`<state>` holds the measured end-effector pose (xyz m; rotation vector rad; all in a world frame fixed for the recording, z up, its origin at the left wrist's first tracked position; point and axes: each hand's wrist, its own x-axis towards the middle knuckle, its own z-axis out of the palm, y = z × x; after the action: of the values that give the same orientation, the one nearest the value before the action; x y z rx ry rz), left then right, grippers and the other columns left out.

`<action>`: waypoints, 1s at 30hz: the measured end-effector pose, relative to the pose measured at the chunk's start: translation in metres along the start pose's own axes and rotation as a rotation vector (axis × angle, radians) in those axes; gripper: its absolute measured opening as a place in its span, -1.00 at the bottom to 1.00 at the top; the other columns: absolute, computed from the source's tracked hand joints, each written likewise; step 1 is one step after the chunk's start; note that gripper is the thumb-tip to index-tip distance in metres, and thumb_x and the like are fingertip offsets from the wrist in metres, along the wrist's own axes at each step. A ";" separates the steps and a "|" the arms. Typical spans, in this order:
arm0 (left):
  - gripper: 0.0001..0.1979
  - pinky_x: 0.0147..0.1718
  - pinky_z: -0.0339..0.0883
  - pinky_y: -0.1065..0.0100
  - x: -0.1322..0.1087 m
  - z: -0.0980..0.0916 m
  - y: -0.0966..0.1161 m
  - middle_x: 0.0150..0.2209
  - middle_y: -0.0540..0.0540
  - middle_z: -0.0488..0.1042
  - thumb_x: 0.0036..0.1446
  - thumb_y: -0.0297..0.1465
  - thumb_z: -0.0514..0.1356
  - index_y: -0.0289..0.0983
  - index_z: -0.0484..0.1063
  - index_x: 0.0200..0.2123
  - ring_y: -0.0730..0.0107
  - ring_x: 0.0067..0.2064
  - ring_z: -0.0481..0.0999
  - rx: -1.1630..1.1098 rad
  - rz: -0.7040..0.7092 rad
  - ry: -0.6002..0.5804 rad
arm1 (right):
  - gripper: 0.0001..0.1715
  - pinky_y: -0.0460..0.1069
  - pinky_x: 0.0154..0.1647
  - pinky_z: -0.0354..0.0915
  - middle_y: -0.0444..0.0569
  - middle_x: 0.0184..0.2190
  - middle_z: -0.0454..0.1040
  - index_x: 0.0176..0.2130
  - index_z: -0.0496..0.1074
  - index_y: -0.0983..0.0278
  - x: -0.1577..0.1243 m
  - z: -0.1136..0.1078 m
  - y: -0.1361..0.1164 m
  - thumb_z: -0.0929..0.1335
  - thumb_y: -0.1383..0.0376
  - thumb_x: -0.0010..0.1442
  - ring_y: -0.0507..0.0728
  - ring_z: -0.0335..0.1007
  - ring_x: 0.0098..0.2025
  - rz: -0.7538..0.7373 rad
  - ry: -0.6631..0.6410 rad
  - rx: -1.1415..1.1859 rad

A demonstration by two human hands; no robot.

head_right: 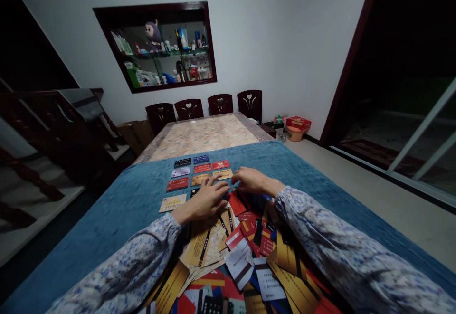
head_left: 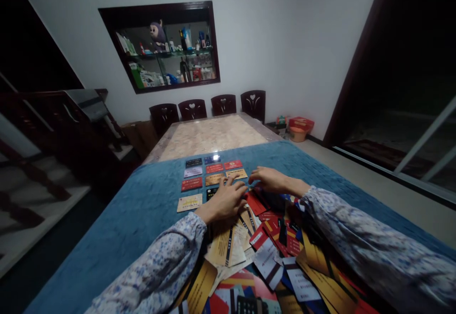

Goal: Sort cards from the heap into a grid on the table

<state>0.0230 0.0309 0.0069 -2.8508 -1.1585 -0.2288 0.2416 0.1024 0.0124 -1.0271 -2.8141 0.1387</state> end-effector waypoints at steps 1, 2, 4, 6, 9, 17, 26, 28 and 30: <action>-0.64 0.19 0.02 -0.30 0.000 0.000 0.006 0.17 -0.22 0.39 0.28 -0.30 0.13 -0.20 0.34 0.13 -0.17 0.34 0.07 -0.003 0.010 -0.001 | -0.67 0.02 -0.02 0.26 0.06 -0.12 0.59 -0.12 0.57 0.22 -0.005 0.004 0.000 0.36 0.47 0.14 0.20 0.45 -0.07 -0.025 0.008 0.017; -0.65 0.19 0.02 -0.30 0.001 0.000 0.012 0.16 -0.22 0.40 0.29 -0.27 0.14 -0.20 0.35 0.11 -0.17 0.33 0.07 -0.005 0.014 -0.006 | -0.64 0.04 0.01 0.26 0.07 -0.09 0.58 -0.10 0.57 0.23 -0.010 0.007 0.000 0.34 0.49 0.15 0.20 0.44 -0.07 -0.048 0.014 0.032; -0.65 0.18 0.03 -0.32 0.003 0.001 0.022 0.15 -0.25 0.41 0.28 -0.22 0.16 -0.22 0.38 0.07 -0.19 0.33 0.09 -0.009 0.012 -0.020 | -0.54 0.07 0.06 0.26 0.06 -0.02 0.57 -0.05 0.55 0.25 -0.018 0.013 0.000 0.30 0.55 0.11 0.20 0.41 -0.03 -0.073 0.020 0.054; -0.63 0.18 0.02 -0.35 0.006 0.002 0.028 0.15 -0.28 0.41 0.26 -0.16 0.17 -0.24 0.40 0.03 -0.22 0.33 0.10 -0.020 0.003 -0.035 | -0.43 0.08 0.09 0.25 0.04 0.04 0.54 -0.01 0.53 0.26 -0.024 0.016 0.000 0.29 0.60 0.03 0.21 0.37 0.03 -0.076 0.029 0.072; -0.56 0.17 0.02 -0.37 0.009 0.006 0.031 0.14 -0.31 0.42 0.23 -0.06 0.18 -0.27 0.42 0.01 -0.26 0.33 0.10 -0.044 -0.007 -0.043 | -0.37 0.08 0.11 0.25 0.02 0.09 0.51 0.04 0.51 0.26 -0.031 0.019 -0.001 0.28 0.59 0.01 0.22 0.33 0.07 -0.063 0.042 0.100; -0.54 0.14 0.07 -0.30 0.014 0.012 0.034 0.05 -0.32 0.48 0.21 0.00 0.17 -0.29 0.49 -0.12 -0.24 0.30 0.16 -0.026 0.000 -0.006 | -0.44 0.10 0.11 0.25 0.00 0.03 0.56 -0.01 0.56 0.20 -0.038 0.023 -0.005 0.30 0.54 0.04 0.24 0.32 0.08 -0.016 0.010 0.129; -0.68 0.12 0.14 -0.19 0.022 0.008 0.033 0.02 -0.27 0.53 0.21 -0.15 0.21 -0.31 0.53 -0.21 -0.21 0.29 0.20 -0.011 0.026 -0.058 | -0.59 0.14 0.14 0.23 0.04 0.03 0.57 -0.03 0.59 0.19 -0.038 0.025 -0.001 0.30 0.40 0.20 0.22 0.35 0.04 -0.081 0.053 0.155; -0.72 0.11 0.17 -0.13 0.023 0.007 0.032 -0.02 -0.26 0.55 0.23 -0.20 0.19 -0.30 0.54 -0.24 -0.18 0.27 0.24 0.020 0.077 -0.049 | -0.58 0.15 0.13 0.23 0.03 0.03 0.56 -0.03 0.59 0.18 -0.039 0.024 -0.001 0.30 0.41 0.19 0.22 0.36 0.05 -0.084 0.048 0.158; -0.76 0.10 0.18 -0.07 0.023 0.005 0.031 -0.07 -0.24 0.58 0.23 -0.24 0.19 -0.29 0.55 -0.28 -0.15 0.25 0.27 0.053 0.129 -0.036 | -0.58 0.15 0.12 0.22 0.02 0.03 0.57 -0.04 0.59 0.18 -0.039 0.022 -0.002 0.30 0.42 0.17 0.22 0.36 0.03 -0.090 0.043 0.161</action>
<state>0.0618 0.0254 0.0055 -2.8803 -0.9660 -0.1382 0.2665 0.0748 -0.0128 -0.8573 -2.7516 0.3236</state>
